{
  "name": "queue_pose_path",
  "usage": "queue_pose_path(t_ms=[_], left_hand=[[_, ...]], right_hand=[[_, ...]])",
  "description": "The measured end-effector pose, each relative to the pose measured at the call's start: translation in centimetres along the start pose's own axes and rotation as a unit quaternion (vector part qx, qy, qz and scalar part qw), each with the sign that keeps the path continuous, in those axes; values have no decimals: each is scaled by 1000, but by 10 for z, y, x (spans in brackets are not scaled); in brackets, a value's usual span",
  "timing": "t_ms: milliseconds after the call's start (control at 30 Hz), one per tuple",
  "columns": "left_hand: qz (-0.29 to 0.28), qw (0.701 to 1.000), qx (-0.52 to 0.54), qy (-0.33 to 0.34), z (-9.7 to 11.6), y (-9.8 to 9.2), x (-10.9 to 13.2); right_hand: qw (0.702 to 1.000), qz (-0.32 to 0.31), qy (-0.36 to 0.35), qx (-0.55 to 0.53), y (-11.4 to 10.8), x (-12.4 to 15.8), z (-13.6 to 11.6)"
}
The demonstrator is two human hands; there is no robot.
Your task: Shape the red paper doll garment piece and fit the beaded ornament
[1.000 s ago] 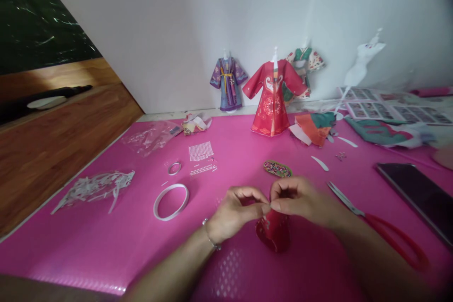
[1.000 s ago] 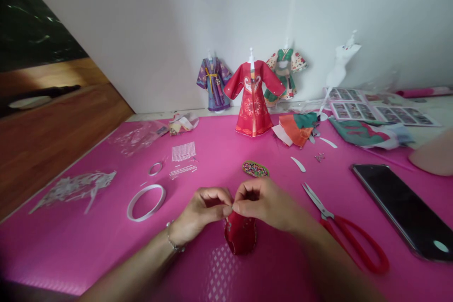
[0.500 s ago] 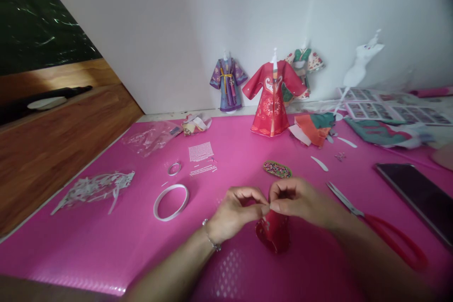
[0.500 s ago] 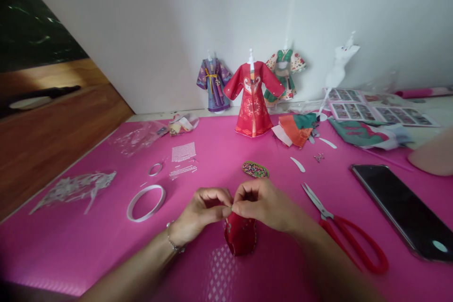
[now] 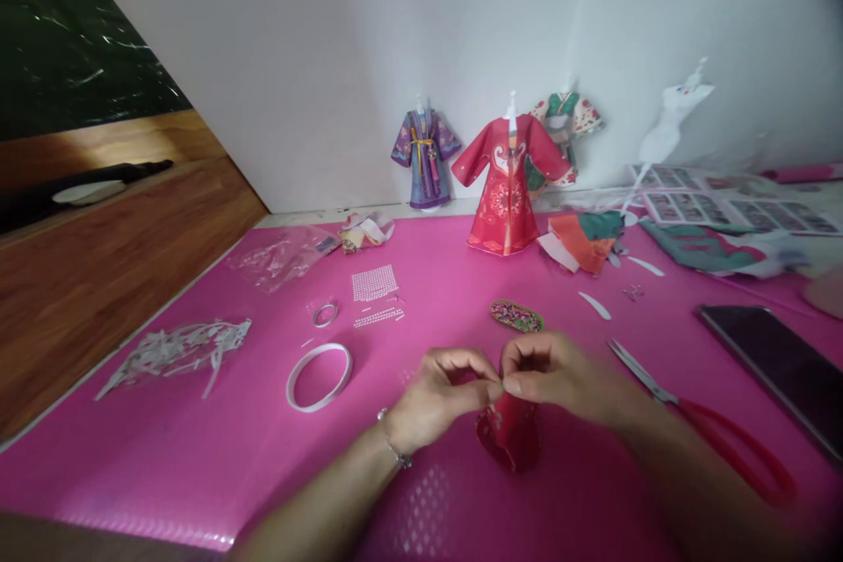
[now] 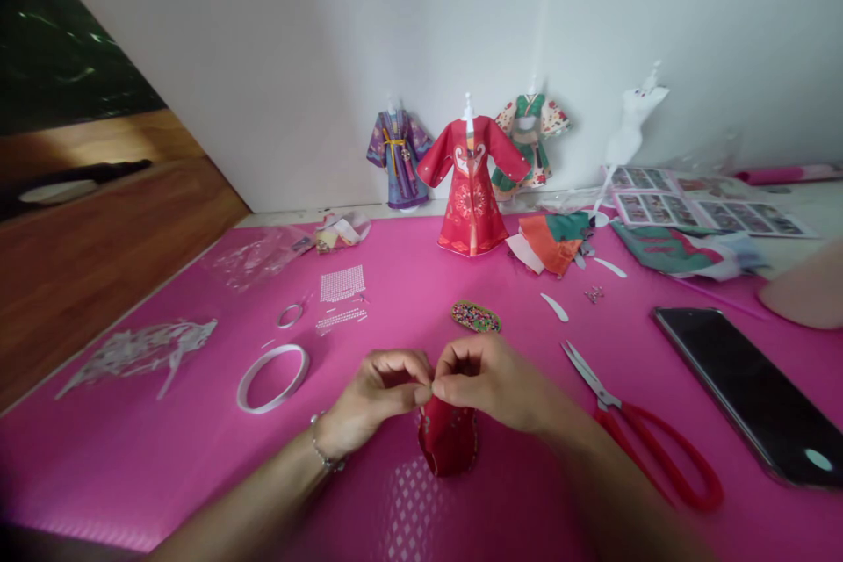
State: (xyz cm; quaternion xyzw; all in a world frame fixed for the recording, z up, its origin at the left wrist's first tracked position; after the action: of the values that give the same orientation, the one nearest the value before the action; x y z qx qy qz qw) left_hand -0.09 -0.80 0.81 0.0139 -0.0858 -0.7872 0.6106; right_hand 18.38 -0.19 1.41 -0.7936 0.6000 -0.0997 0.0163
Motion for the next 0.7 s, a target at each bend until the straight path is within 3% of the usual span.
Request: queue_pose_path(t_ms=[700], left_hand=[[1,1000,-1,-10,1,0,1]], right_hand=[[1000,2,-2,6,1,3,-4]])
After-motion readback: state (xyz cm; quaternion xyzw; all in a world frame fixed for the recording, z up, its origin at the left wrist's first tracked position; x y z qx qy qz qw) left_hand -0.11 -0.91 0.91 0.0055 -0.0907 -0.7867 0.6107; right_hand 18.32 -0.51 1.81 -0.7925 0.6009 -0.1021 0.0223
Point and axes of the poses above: each hand's wrist, its own x-axis away from the middle knuckle, its own y-axis out of the palm, z = x × y, the point moved 1 cm from there along -x, towards the middle knuckle, and after that the axes turned 15 degrees about z, right-handed, at the moved point
